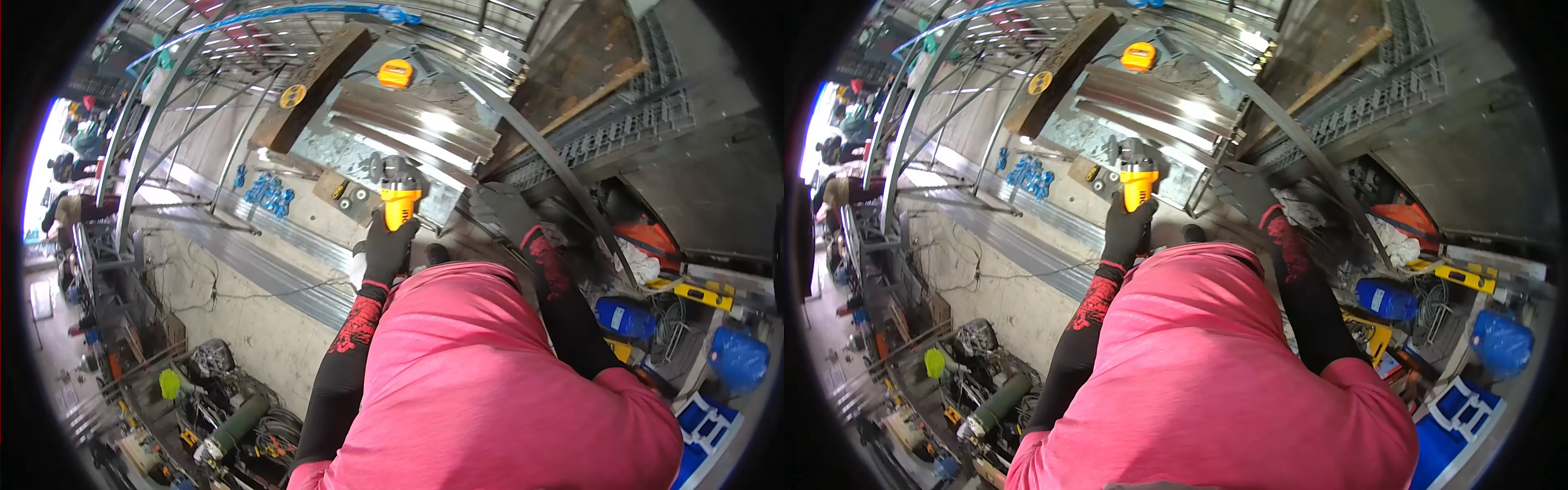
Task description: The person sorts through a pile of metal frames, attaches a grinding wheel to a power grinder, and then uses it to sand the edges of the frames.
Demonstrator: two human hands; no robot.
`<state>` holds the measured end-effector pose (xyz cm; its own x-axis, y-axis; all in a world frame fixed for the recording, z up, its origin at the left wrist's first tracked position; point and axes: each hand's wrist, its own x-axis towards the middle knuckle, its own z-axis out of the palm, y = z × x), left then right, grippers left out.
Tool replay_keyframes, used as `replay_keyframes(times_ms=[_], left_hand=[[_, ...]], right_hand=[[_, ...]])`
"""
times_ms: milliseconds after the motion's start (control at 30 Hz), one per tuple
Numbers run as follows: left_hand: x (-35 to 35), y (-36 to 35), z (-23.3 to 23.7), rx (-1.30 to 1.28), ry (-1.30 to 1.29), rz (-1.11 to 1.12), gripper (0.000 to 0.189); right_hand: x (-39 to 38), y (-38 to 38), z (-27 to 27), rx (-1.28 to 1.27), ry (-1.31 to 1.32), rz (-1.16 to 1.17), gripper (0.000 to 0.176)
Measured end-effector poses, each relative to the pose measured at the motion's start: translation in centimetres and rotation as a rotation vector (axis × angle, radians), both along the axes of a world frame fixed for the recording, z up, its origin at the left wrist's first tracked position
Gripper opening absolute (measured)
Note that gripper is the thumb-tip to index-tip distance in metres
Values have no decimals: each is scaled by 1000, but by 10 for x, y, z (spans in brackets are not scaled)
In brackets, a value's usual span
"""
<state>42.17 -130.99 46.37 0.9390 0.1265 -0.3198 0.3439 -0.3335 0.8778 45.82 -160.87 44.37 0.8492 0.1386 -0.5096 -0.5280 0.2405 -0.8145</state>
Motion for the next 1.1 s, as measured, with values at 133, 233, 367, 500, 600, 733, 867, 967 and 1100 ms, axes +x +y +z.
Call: replay_keyframes(times_ms=[133,233,367,500,600,733,867,967,1100], left_hand=[[0,1,-6,-35,12,-6,53],[0,0,0,-49,38,3,52],[1,0,4,-60,67,2,52],[-1,3,-7,4,43,-1,55],[0,3,-2,62,33,-31,57],[1,0,6,-50,8,-7,54],[1,3,12,-68,-19,-16,53],[0,3,13,-66,-17,-20,54],[2,5,6,63,22,-30,56]], right_hand=[[6,17,1,-349,-385,-115,32],[13,22,-14,-620,-592,-197,38],[5,26,-4,-871,-476,-177,44],[7,43,39,-1208,-843,-253,43],[34,54,76,-1288,-1336,-67,40],[64,68,74,-1311,-1154,233,39],[42,67,78,-1229,-1252,7,41],[19,52,61,-1194,-1188,-244,40],[-4,16,1,-896,-824,-432,19]])
